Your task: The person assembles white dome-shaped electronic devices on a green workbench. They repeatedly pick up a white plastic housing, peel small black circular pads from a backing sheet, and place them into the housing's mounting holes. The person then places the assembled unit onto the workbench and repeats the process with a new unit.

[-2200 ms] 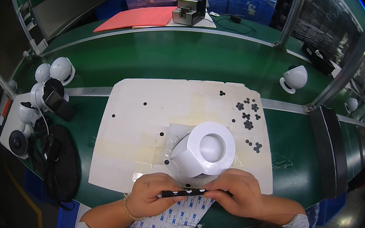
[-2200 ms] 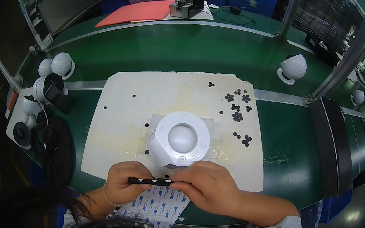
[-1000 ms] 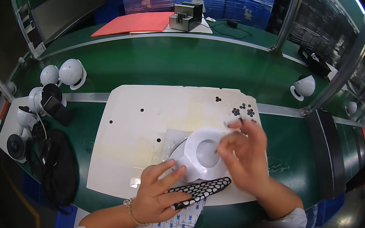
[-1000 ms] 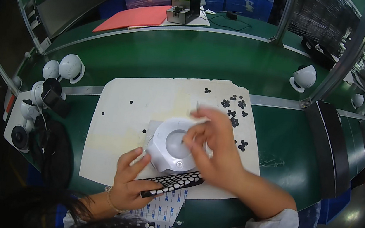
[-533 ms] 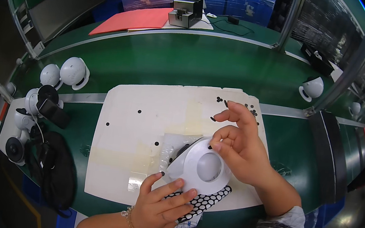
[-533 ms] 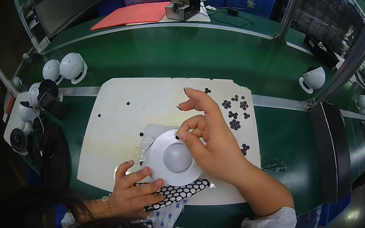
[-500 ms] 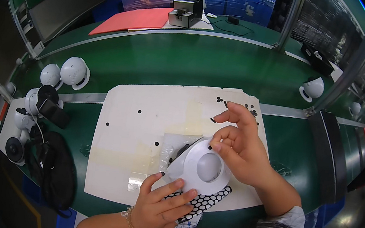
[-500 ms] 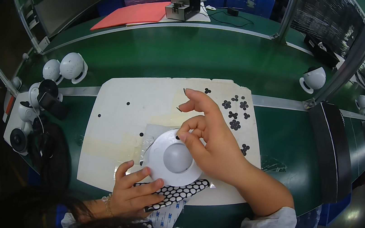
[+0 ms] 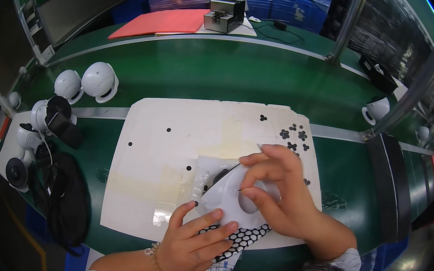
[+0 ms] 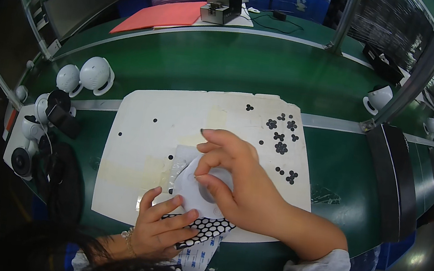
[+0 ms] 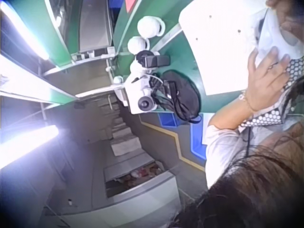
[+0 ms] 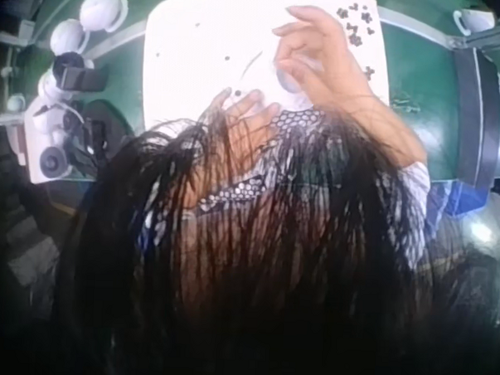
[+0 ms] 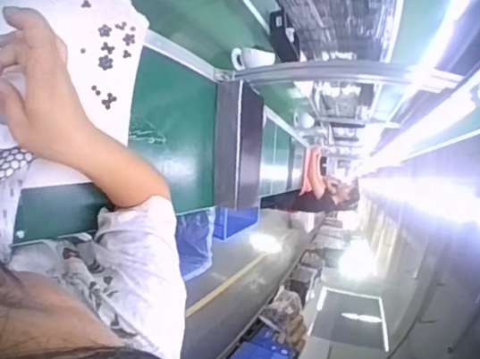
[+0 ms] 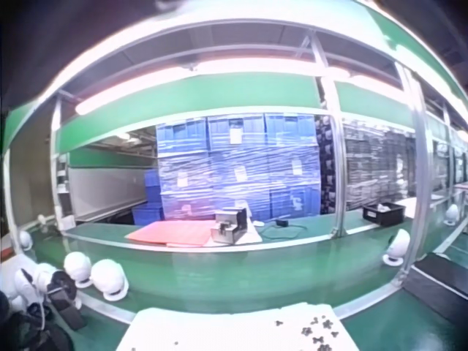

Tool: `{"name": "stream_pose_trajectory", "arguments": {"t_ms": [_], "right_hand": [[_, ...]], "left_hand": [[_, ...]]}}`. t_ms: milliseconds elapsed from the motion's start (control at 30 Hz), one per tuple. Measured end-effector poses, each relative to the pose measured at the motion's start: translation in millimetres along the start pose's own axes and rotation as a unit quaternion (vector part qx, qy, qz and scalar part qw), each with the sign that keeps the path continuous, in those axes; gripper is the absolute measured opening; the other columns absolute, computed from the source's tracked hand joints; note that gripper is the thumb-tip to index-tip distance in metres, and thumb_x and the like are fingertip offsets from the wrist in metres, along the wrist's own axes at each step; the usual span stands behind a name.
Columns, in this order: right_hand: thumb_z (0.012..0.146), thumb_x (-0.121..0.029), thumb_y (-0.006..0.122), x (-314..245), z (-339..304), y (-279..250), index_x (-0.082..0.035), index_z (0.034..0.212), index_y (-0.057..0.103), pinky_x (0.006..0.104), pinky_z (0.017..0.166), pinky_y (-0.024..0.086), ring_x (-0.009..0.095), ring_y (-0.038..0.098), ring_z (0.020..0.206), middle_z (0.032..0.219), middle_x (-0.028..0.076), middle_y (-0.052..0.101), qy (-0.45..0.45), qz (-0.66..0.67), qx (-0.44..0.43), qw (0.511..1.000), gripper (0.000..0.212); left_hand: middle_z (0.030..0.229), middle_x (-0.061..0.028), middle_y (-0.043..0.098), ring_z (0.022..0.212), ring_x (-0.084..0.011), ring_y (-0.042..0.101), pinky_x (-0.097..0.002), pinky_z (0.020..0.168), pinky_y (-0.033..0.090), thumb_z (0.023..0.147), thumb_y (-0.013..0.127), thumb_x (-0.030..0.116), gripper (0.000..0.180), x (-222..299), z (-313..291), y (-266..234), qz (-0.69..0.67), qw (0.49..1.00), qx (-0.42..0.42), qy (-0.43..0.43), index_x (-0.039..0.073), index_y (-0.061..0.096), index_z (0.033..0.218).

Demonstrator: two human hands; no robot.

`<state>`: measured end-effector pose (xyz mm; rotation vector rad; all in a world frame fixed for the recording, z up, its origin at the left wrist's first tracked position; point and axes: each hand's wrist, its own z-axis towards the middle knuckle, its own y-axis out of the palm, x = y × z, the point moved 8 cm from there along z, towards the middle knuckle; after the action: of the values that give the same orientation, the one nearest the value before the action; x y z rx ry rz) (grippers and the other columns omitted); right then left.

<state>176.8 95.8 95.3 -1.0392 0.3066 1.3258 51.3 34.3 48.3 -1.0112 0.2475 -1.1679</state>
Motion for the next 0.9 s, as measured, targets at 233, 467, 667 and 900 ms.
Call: {"name": "stream_pose_trajectory", "arguments": {"t_ms": [233,467,667,900], "right_hand": [[0.078,0.003,0.053,8,3,15,-0.004,0.123,0.029,0.0391,0.096,0.023,0.022,0.053,0.101,0.084,0.002,0.057,0.035,0.010,-0.047,0.998,0.052],[0.079,0.004,0.054,-1,0,16,-0.005,0.123,0.028,0.0394,0.095,0.029,0.024,0.048,0.110,0.094,0.009,0.058,0.009,-0.102,-0.087,0.991,0.052],[0.075,-0.008,0.063,-15,-19,-1,-0.010,0.102,0.056,0.0468,0.099,0.020,0.033,0.038,0.120,0.119,0.013,0.050,-0.021,-0.181,-0.066,0.981,0.028],[0.078,-0.016,0.062,9,-54,-7,-0.011,0.082,0.064,0.0454,0.102,0.016,0.038,0.016,0.129,0.135,0.014,0.032,0.079,-0.080,-0.036,0.993,0.007]], "left_hand": [[0.117,0.0024,0.055,0.118,-0.0222,0.041,-0.0512,0.096,0.024,0.061,0.062,0.013,0.028,0,-3,3,0.011,1.000,-0.017,0.013,0.019,0.063,0.089],[0.117,0.0051,0.054,0.117,-0.0154,0.042,-0.0467,0.095,0.026,0.070,0.059,0.010,0.015,2,1,-2,-0.001,1.000,-0.001,-0.015,0.018,0.061,0.083],[0.118,0.0047,0.054,0.117,-0.0158,0.043,-0.0475,0.096,0.025,0.069,0.059,0.008,0.016,0,0,1,-0.005,1.000,-0.002,-0.019,0.018,0.060,0.082],[0.115,0.0036,0.057,0.115,-0.0185,0.045,-0.0520,0.096,0.022,0.064,0.060,0.009,0.017,1,0,3,0.008,1.000,0.024,-0.005,0.017,0.060,0.079]]}}
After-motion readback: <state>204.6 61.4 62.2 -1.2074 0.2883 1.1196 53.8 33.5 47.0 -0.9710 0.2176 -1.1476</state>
